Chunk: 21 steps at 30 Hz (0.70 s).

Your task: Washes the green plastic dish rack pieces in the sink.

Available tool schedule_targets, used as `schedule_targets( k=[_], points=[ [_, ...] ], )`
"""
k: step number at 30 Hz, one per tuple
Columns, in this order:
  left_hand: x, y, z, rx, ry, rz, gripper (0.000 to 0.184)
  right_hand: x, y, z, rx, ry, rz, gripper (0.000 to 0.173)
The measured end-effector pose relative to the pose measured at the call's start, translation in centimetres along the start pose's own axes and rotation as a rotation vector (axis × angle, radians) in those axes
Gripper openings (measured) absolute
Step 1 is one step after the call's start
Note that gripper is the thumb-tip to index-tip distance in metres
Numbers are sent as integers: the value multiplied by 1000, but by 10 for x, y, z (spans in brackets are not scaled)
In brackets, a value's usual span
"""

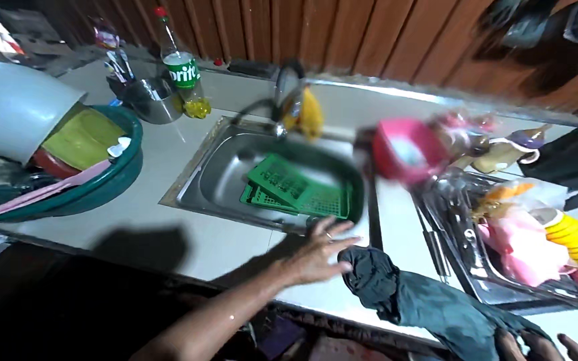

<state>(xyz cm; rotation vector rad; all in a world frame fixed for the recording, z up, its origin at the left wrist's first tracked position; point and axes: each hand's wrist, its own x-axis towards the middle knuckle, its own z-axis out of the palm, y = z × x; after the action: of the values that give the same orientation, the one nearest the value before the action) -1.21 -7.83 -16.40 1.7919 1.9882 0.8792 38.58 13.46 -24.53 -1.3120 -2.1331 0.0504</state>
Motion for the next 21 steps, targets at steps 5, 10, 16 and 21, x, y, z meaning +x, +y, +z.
schedule_targets(
  k=[5, 10, 16, 21],
  points=[
    [6, -125, -54, 63, 63, -292, 42, 13, -34, -31, -72, -111, 47, 45],
    [21, -227, -84, 197, -54, -486, 45, 36, -95, -39, 24, -23, -37, 42],
    [40, -278, -92, 382, -248, -392, 63, 80, -222, 5, 265, -265, -57, 32],
    [45, -304, -85, 383, -316, -220, 63, 108, -297, 72, 210, -733, -109, 21]
  ],
)
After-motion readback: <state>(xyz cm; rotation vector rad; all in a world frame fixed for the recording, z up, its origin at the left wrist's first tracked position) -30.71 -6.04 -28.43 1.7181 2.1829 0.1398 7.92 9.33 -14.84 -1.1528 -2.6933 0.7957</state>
